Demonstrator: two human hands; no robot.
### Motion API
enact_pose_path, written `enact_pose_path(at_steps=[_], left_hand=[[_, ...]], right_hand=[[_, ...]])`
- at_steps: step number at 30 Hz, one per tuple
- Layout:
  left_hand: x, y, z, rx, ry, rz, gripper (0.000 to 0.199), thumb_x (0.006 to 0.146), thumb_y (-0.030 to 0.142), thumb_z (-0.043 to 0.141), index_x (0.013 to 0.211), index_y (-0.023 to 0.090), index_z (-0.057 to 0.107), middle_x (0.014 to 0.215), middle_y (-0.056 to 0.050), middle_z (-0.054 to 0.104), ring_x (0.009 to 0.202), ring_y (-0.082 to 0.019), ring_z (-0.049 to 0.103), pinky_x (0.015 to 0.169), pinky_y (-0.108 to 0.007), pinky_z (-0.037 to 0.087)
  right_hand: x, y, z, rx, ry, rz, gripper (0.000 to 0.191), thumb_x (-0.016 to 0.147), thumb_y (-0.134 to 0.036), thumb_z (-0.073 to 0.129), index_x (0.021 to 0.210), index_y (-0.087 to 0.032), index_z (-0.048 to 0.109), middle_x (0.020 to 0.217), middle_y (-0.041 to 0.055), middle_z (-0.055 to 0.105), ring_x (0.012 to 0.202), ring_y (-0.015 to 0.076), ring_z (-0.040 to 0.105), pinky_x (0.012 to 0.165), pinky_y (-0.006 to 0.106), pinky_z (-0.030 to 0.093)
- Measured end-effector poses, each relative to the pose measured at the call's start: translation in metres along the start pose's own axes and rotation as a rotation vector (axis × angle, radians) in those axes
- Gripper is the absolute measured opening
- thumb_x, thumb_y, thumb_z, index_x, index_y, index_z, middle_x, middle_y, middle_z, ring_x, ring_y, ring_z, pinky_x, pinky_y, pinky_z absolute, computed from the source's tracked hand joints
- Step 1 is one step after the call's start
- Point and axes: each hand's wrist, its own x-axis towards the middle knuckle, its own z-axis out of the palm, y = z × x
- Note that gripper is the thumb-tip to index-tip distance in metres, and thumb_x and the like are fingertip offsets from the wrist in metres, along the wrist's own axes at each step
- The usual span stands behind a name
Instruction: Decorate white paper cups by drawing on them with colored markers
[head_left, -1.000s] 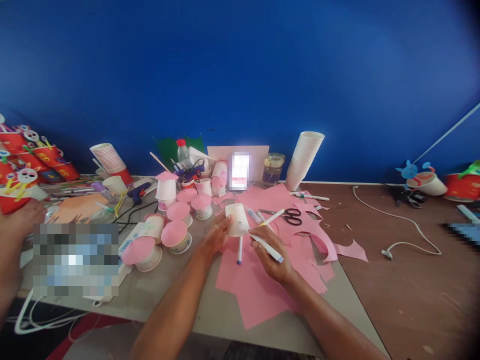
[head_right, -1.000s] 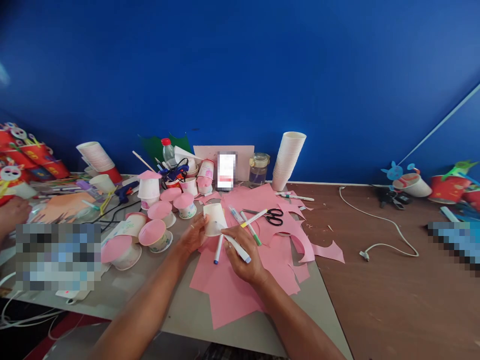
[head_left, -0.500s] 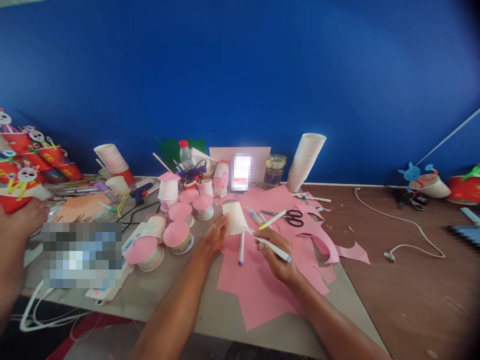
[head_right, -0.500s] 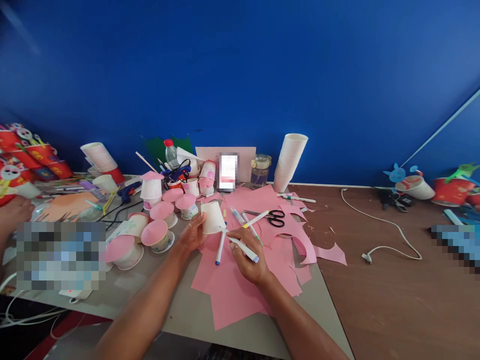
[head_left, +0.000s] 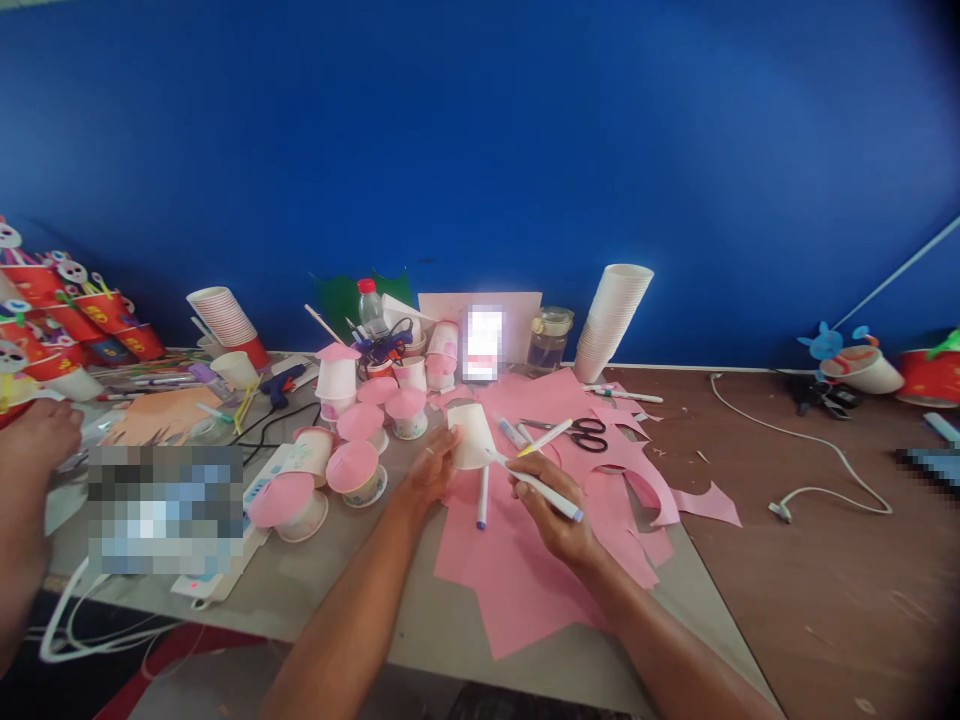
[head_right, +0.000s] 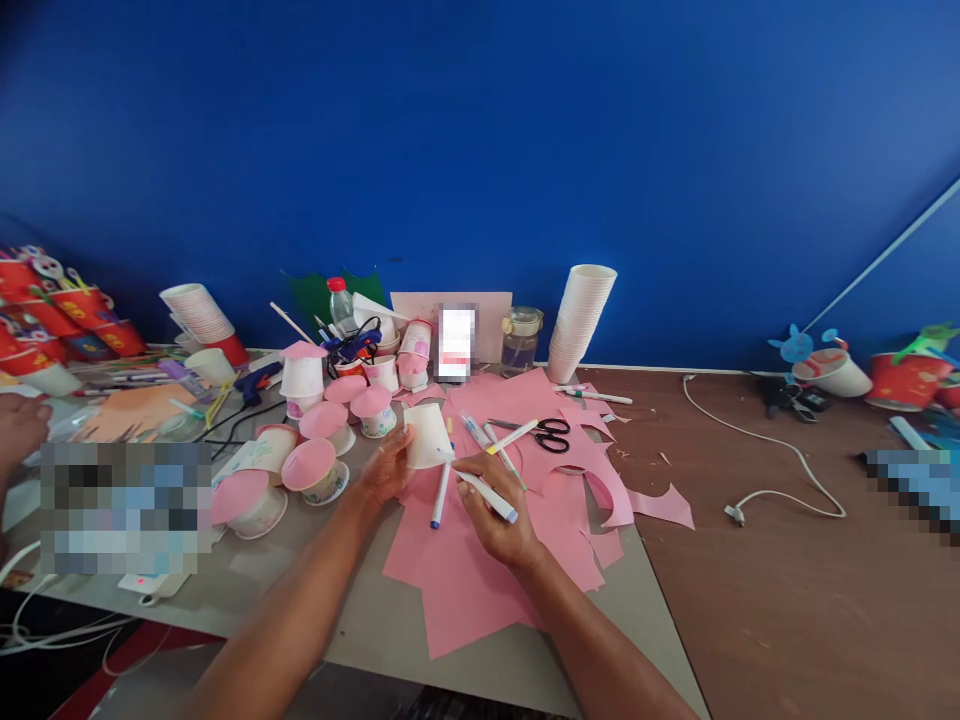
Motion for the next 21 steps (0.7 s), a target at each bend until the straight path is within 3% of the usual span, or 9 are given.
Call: enact_pose_path(at_steps=[9,16,21], left_hand=[[0.001,-0.002,-0.002,0.008,-0.02,0.011,0.039,0.06,0.037,0.089,0.086,0.015,0.07,0.08,-0.005,0.075,0.091,-0.025,0.071,0.08,-0.032,0.055],[0.005,-0.002,-0.011,-0.104,0.031,0.003,0.033,0.063,0.031,0.088,0.085,0.015,0.07,0.079,-0.002,0.075,0.073,-0.018,0.07,0.075,-0.03,0.055],[0.005,-0.002,-0.01,-0.128,0.057,0.01,0.029,0.067,0.029,0.086,0.088,0.017,0.07,0.08,-0.002,0.075,0.077,-0.018,0.071,0.08,-0.03,0.054]], right_hand=[[0.004,-0.003,0.002,-0.041,0.011,-0.073,0.016,0.094,-0.023,0.053,0.103,-0.023,0.067,0.082,0.0038,0.068,0.069,0.0178,0.064,0.061,0.031,0.052],[0.002,0.0,-0.002,-0.058,-0.017,0.003,0.017,0.093,-0.027,0.052,0.1,-0.023,0.067,0.078,0.003,0.067,0.067,0.0177,0.063,0.062,0.033,0.053],[0.0,0.002,-0.003,0.012,0.001,0.045,0.019,0.096,-0.033,0.052,0.101,-0.023,0.068,0.079,0.0039,0.065,0.069,0.0187,0.063,0.062,0.034,0.053]])
